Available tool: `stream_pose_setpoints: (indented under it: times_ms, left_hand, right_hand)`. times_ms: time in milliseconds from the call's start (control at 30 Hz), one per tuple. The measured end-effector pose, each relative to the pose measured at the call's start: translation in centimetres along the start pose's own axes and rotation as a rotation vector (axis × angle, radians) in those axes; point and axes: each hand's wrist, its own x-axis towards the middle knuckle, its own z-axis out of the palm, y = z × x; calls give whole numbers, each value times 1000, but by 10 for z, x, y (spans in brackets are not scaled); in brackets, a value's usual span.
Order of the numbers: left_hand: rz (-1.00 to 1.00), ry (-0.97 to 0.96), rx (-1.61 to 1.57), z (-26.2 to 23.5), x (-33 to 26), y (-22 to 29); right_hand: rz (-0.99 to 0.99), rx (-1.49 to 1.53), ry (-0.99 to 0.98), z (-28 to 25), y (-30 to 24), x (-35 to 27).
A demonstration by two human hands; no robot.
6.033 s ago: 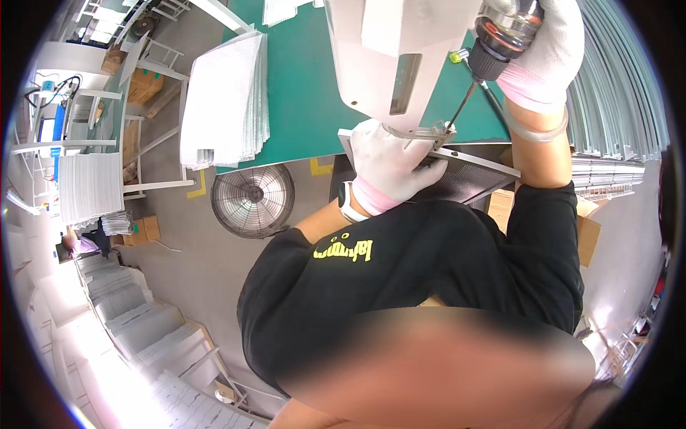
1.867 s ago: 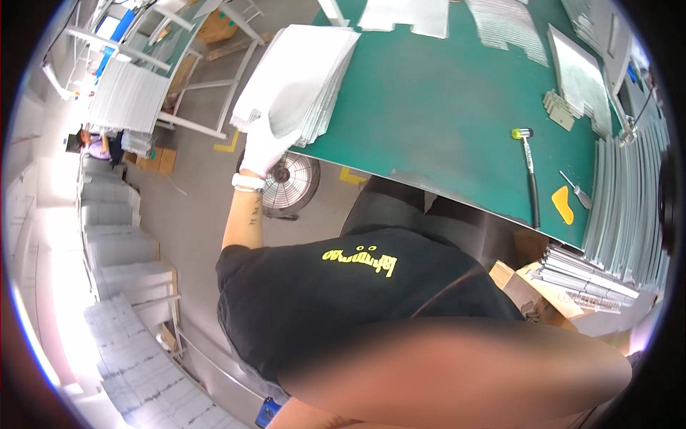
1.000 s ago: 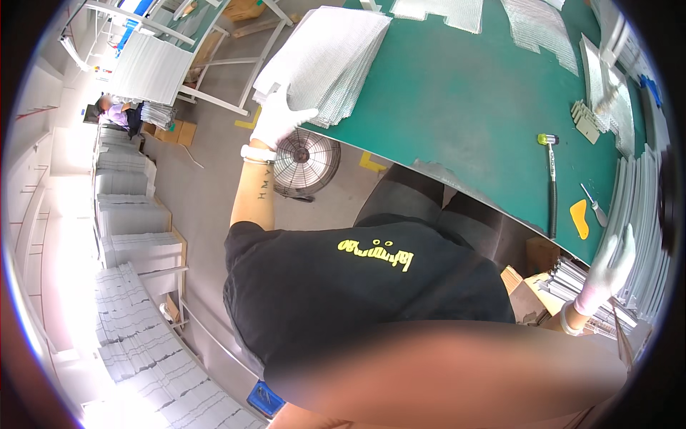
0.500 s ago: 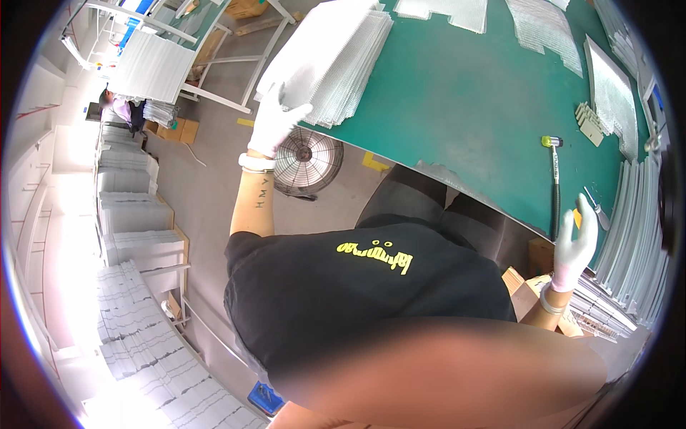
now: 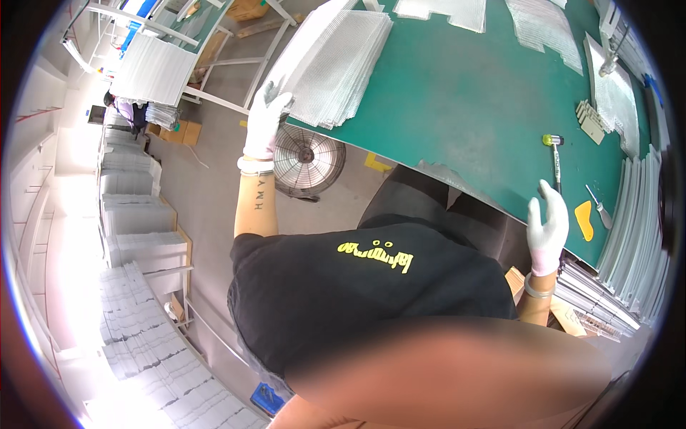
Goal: Assembling a metal mesh filter into its frame using a handle, screws, and tools.
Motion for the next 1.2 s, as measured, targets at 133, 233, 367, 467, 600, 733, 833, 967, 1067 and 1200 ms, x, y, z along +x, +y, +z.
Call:
stream_pose_setpoints:
  times_ms: [133, 233, 367, 467, 600, 733, 833, 967, 1067, 1200]
  left_hand:
    - [11, -87, -135, 14, -45, 37]
    - [168, -183, 112, 46, -97, 39]
    - [467, -344, 642, 140, -149, 43]
    - [431, -695, 611, 186, -151, 25]
    - [523, -949, 484, 198, -151, 23]
    - [53, -1053, 19, 196, -130, 24]
    - [370, -558, 97, 209, -104, -13]
    - [243, -401, -62, 233, -82, -65]
    - [-114, -547, -419, 228, -87, -32]
    - [-157, -539, -481, 235, -103, -18]
  right_hand:
    - [51, 398, -201, 28, -33, 9]
    - [180, 961, -535, 66, -59, 19]
    - [534, 1774, -323, 118, -82, 35]
    - [573, 1540, 67, 135, -60, 62]
    - [546, 1271, 25, 127, 8, 64]
    - [577, 725, -96, 101, 65, 61]
    - [45, -47, 92, 91, 65, 66]
    - [401, 1073, -27, 58, 26, 88]
    - [451, 1161, -3, 45, 12, 98]
    - [476, 731, -140, 47, 27, 94]
